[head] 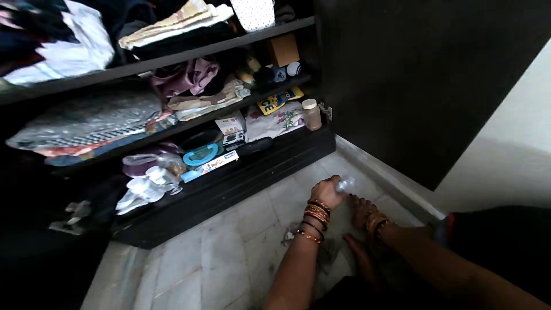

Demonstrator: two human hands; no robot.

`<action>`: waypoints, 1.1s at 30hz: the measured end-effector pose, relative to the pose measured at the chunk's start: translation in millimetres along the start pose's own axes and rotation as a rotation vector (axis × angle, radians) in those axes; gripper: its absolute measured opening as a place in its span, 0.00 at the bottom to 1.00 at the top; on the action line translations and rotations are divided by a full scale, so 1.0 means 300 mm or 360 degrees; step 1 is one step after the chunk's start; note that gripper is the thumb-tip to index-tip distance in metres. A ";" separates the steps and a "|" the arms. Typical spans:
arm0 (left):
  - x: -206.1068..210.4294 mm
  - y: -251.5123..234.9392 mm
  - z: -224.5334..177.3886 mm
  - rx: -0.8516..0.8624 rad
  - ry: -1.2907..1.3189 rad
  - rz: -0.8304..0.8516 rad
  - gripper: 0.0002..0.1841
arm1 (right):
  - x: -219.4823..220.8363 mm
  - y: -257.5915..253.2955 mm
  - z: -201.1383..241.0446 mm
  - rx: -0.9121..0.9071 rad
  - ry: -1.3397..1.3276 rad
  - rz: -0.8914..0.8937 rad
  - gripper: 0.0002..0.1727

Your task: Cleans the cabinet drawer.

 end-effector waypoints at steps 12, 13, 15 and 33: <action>0.019 -0.017 0.007 -0.0134 -0.0029 0.0063 0.29 | 0.046 -0.097 -0.051 -0.0083 -0.0029 -0.0199 0.47; 0.025 -0.018 0.015 -0.0143 -0.0027 0.0083 0.31 | 0.017 -0.057 -0.025 0.0006 0.0015 0.0015 0.46; 0.036 -0.018 0.034 -0.0155 -0.0039 0.0107 0.33 | -0.008 -0.025 -0.010 0.0084 -0.0019 0.0144 0.45; -0.016 0.046 0.202 -0.0402 0.0015 -0.0067 0.30 | 0.060 -0.103 -0.058 -0.0012 0.0039 0.0072 0.43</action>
Point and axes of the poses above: each hand's wrist, its own y-axis away from the middle knuckle, its own x-axis out of the palm, z = x × y, the point moved 8 cm from there along -y, towards the middle knuckle, and after that the axes turned 4 degrees about -z, right-handed, at the moved point
